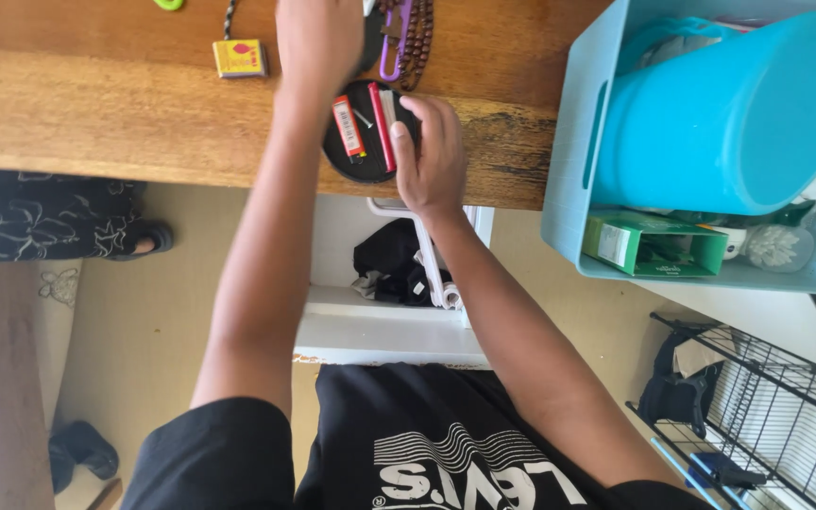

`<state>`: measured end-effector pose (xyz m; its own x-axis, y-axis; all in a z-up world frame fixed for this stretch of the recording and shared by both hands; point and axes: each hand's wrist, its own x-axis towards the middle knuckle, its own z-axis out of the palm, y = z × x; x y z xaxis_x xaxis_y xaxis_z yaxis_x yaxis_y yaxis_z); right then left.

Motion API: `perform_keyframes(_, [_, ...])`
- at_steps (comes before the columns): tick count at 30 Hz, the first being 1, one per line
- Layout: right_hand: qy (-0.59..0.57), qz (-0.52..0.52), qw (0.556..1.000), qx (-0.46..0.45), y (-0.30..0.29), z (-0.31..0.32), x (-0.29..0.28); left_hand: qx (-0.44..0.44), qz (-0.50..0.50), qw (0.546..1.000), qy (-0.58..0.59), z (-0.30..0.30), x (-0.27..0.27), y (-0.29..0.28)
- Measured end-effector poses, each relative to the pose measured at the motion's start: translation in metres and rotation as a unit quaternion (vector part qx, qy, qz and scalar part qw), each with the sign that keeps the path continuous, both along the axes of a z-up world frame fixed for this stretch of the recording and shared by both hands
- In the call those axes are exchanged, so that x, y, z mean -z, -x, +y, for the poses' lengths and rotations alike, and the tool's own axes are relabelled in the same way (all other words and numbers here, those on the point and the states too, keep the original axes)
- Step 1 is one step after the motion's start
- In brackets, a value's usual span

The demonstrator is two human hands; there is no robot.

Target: The person organizes white plastic hangers by picking them up from a wooden table and placing them into an open drawer. They then handle a small black circular container, placing several red and white items inside it before closing the lid.

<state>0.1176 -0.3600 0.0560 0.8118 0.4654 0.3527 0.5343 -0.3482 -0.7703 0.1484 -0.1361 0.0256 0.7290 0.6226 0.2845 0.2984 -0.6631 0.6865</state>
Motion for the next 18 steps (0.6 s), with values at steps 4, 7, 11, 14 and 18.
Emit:
perform_keyframes(4, [0.007, -0.004, 1.0, 0.007, 0.002, 0.0, 0.002, -0.031, 0.035, 0.999, 0.012, -0.084, -0.078, 0.074])
perform_keyframes(7, [0.004, -0.013, 1.0, 0.007, 0.003, 0.001, 0.003, -0.064, 0.097, 0.993, 0.026, -0.114, -0.068, 0.109])
perform_keyframes(11, [0.022, -0.05, 0.998, 0.011, 0.004, 0.0, 0.008, -0.088, 0.084, 0.993, 0.008, -0.129, -0.049, 0.115])
perform_keyframes(14, [0.015, -0.035, 0.999, 0.006, 0.005, 0.0, 0.01, -0.109, 0.163, 0.979, 0.058, -0.132, -0.058, 0.103])
perform_keyframes(18, [0.015, -0.042, 0.999, 0.004, 0.006, -0.002, 0.012, -0.096, 0.062, 0.993, -0.008, -0.136, -0.054, 0.104])
